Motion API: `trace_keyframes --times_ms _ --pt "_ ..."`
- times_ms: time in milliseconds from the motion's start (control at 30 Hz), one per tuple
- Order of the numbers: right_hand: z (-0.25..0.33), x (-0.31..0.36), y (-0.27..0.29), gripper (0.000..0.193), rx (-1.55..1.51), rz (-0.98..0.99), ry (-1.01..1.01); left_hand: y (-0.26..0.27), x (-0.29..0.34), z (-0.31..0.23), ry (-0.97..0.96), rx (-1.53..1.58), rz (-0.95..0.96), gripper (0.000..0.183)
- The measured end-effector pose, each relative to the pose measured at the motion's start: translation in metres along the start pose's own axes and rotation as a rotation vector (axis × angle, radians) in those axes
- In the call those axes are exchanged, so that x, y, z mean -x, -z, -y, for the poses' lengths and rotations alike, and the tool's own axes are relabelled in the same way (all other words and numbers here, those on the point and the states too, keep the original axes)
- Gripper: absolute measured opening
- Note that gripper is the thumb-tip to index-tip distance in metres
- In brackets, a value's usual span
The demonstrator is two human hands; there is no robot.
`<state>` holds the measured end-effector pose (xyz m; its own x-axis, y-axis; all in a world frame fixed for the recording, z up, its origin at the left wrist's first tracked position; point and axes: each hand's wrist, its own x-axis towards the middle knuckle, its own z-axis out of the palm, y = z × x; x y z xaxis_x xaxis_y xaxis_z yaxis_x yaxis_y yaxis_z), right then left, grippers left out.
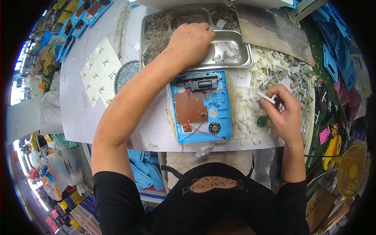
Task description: Assemble internal components of a blue plastic electronic device casing, including soldering wires and securing with an electric screwdriver.
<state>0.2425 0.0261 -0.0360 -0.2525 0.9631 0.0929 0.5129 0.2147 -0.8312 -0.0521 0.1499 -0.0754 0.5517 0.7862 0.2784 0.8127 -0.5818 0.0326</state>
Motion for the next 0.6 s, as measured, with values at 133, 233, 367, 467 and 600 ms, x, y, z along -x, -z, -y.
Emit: trace_keyframes --times_ms 133,233,367,467,600 --pt "0.003 0.000 -0.012 0.014 -0.083 0.029 0.050 -0.017 -0.020 -0.006 -0.027 -0.130 0.136 0.015" --pt "0.004 0.005 -0.007 0.016 -0.201 0.105 -0.057 0.000 -0.013 -0.010 0.008 0.003 -0.013 0.016" --pt "-0.005 0.029 0.015 0.024 -0.488 0.084 -0.195 0.075 0.042 -0.021 0.269 0.461 -0.071 0.013" --pt "-0.001 0.046 0.012 0.029 -0.608 0.165 -0.145 0.109 0.111 -0.071 0.572 1.011 -0.157 0.016" --pt "0.027 0.045 -0.020 0.040 -0.361 0.225 0.232 0.101 0.164 -0.145 0.883 1.859 -0.015 0.037"
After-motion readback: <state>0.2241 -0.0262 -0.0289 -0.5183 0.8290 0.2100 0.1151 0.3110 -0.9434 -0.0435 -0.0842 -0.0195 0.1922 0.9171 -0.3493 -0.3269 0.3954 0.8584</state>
